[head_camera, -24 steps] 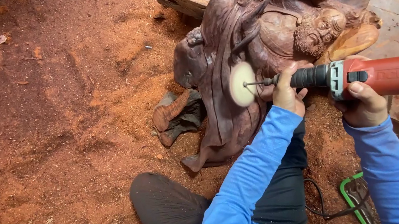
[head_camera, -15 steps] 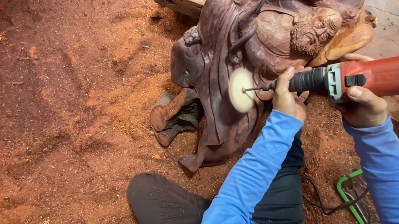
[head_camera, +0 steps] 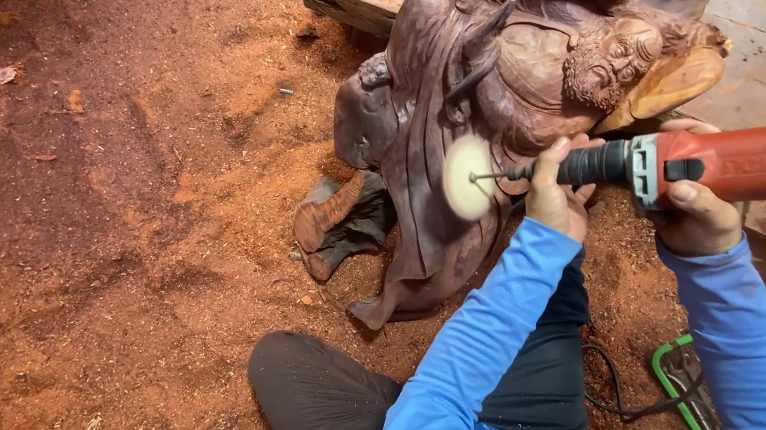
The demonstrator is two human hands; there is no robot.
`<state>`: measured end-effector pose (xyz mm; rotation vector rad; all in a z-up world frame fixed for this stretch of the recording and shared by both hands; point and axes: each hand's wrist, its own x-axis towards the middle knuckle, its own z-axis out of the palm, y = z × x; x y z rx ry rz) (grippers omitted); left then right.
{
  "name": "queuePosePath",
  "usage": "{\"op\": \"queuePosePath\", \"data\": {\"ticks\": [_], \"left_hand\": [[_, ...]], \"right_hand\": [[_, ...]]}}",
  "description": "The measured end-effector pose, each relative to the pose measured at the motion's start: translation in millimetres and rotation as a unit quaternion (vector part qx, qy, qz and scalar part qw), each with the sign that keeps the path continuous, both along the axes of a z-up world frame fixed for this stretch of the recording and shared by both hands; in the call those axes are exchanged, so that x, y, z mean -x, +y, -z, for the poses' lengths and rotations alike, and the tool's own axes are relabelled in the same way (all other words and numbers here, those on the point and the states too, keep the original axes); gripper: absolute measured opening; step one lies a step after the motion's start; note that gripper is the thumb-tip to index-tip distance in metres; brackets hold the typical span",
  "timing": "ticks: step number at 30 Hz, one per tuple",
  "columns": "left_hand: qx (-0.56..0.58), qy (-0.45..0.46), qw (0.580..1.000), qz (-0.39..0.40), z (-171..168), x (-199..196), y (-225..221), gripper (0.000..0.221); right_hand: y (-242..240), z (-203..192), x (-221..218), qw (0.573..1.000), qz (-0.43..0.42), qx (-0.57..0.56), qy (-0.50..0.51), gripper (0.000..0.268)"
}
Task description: Using a handheld power rotary tool with a sanding attachment to smooth and finish the surface of an intricate wooden statue.
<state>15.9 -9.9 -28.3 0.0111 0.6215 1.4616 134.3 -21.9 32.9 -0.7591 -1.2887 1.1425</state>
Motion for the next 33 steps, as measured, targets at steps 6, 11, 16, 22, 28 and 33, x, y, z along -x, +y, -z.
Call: {"op": "queuePosePath", "data": {"ticks": [6, 11, 16, 22, 28, 33], "left_hand": [[0.027, -0.158, 0.986, -0.041, -7, -7, -96, 0.046], [-0.032, -0.144, 0.987, -0.057, 3, -4, -70, 0.039], [-0.088, -0.142, 0.986, -0.007, -3, 2, -3, 0.035], [-0.089, -0.123, 0.988, -0.029, 4, 3, 20, 0.024], [-0.085, -0.088, 0.992, -0.041, 11, 0, 1, 0.042], [-0.062, -0.057, 0.995, -0.045, 9, -2, -11, 0.050]], "right_hand": [[-34, 27, -25, 0.983, -0.171, -0.062, 0.018, 0.072], [-64, 32, -13, 0.999, -0.030, 0.028, 0.031, 0.121], [-21, 21, 4, 0.994, -0.032, -0.041, 0.099, 0.093], [-1, 21, 4, 0.994, -0.075, -0.008, 0.079, 0.077], [-1, 17, -3, 0.991, -0.105, 0.012, 0.080, 0.078], [2, 12, -6, 0.982, -0.151, 0.055, 0.101, 0.074]]}}
